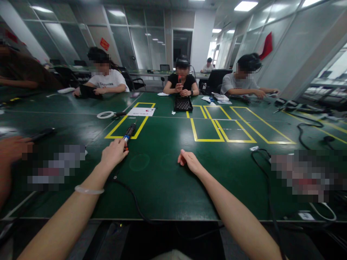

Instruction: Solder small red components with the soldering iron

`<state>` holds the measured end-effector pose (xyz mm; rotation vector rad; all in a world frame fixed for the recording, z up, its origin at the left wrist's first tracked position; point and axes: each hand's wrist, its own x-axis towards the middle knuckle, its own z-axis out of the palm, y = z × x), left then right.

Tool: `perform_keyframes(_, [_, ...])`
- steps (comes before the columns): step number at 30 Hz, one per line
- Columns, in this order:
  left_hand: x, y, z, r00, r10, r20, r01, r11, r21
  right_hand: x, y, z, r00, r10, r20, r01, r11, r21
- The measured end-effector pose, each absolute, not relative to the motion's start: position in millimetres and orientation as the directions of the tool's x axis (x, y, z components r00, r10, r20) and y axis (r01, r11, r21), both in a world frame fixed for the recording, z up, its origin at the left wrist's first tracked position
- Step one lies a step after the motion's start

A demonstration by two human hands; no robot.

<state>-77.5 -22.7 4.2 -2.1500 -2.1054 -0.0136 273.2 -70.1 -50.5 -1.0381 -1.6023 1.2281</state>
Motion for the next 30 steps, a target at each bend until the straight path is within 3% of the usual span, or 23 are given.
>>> perform_keyframes(24, [-63.5,-33.1,8.6,-0.135,0.98,0.143,0.99,0.138,-0.01,275.3,-69.7,-51.9,-0.341,0.931,0.128,0.065,0.159,-0.985])
perform_keyframes(30, [-20.6,-46.7,26.2,-0.082,0.946,0.313,0.993,0.051,0.105,274.7,-69.5,-52.2,-0.351,0.93,0.114,0.078,0.15,-0.986])
